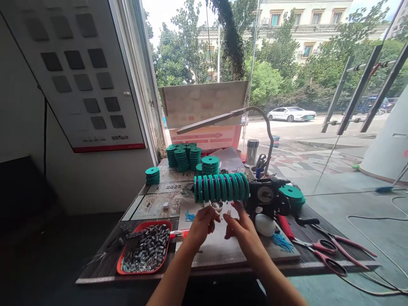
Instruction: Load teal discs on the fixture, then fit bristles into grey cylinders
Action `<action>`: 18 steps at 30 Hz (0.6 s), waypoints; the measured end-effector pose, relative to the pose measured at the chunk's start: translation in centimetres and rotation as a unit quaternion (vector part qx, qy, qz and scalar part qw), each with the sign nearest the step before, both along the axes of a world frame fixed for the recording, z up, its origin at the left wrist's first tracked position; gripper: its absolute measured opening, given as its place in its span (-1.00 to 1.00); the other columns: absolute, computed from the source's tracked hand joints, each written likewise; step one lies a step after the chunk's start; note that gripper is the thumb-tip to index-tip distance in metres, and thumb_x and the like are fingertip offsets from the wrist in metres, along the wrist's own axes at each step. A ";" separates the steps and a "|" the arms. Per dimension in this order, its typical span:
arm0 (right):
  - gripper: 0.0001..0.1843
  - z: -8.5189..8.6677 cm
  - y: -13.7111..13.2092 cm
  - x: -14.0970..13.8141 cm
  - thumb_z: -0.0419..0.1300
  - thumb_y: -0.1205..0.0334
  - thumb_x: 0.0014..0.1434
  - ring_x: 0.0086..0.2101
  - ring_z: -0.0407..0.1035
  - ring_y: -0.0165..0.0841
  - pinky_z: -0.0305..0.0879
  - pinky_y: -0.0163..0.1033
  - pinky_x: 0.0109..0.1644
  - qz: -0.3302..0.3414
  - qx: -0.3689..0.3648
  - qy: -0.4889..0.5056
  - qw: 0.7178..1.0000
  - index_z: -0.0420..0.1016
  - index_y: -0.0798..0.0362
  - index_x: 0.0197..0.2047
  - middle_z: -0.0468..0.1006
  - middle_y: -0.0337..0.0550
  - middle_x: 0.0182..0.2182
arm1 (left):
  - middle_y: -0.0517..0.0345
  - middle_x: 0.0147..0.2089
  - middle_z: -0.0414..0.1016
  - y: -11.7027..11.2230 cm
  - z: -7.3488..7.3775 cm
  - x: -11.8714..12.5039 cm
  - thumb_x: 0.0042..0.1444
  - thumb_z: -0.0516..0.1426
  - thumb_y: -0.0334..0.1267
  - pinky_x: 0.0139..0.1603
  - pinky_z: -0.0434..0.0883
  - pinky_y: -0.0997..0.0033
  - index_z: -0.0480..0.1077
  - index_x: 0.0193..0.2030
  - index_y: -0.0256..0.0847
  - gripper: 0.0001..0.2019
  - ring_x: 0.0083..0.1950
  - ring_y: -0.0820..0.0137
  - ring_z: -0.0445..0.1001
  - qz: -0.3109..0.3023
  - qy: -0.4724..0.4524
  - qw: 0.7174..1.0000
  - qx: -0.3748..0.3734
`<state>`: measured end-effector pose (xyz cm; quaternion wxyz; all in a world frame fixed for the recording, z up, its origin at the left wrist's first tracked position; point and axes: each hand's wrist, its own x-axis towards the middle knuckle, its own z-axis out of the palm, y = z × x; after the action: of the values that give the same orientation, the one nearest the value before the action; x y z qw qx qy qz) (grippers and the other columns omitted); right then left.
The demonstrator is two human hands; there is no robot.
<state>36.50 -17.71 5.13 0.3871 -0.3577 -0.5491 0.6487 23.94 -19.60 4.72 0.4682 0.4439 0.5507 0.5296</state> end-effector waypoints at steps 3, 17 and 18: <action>0.01 0.0 0.8 -1.2 0.19 -0.11 -0.20 -0.63 0.14 -0.73 0.14 -0.59 -0.56 0.039 -0.004 0.009 0.999 -0.10 0.14 0.23 0.26 -0.34 -0.60 | 0.31 -0.57 0.22 -0.9 0.0 0.3 0.02 -0.08 -0.04 -0.61 -0.01 0.65 0.19 -0.50 -0.32 -0.67 -0.67 0.77 0.09 0.007 0.034 0.999 -0.008; -0.16 -1.5 -1.3 0.2 0.01 -0.30 -0.07 -0.74 -0.09 -0.81 -0.22 -0.64 -0.66 0.148 -0.023 -0.005 0.989 0.23 0.29 0.03 0.07 -0.39 -0.72 | 0.17 -0.09 0.33 -5.5 0.0 -0.1 -0.11 0.08 -0.27 -0.31 0.21 0.67 0.24 -0.03 -0.17 -0.58 -0.34 0.71 0.25 0.051 0.066 0.994 -0.063; -0.16 -1.6 -1.5 0.2 0.00 -0.30 -0.06 -0.74 -0.09 -0.81 -0.20 -0.64 -0.66 0.152 -0.024 -0.006 0.988 0.21 0.28 0.04 0.08 -0.39 -0.72 | 0.13 0.04 0.26 -5.0 0.1 -0.4 -0.13 0.07 -0.33 -0.23 0.24 0.67 0.16 0.07 -0.13 -0.48 -0.25 0.70 0.26 0.075 0.057 0.994 -0.052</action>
<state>36.68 -19.19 3.52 0.2722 -0.2831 -0.5833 0.7110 23.51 -24.58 4.77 0.4170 0.4058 0.6352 0.5078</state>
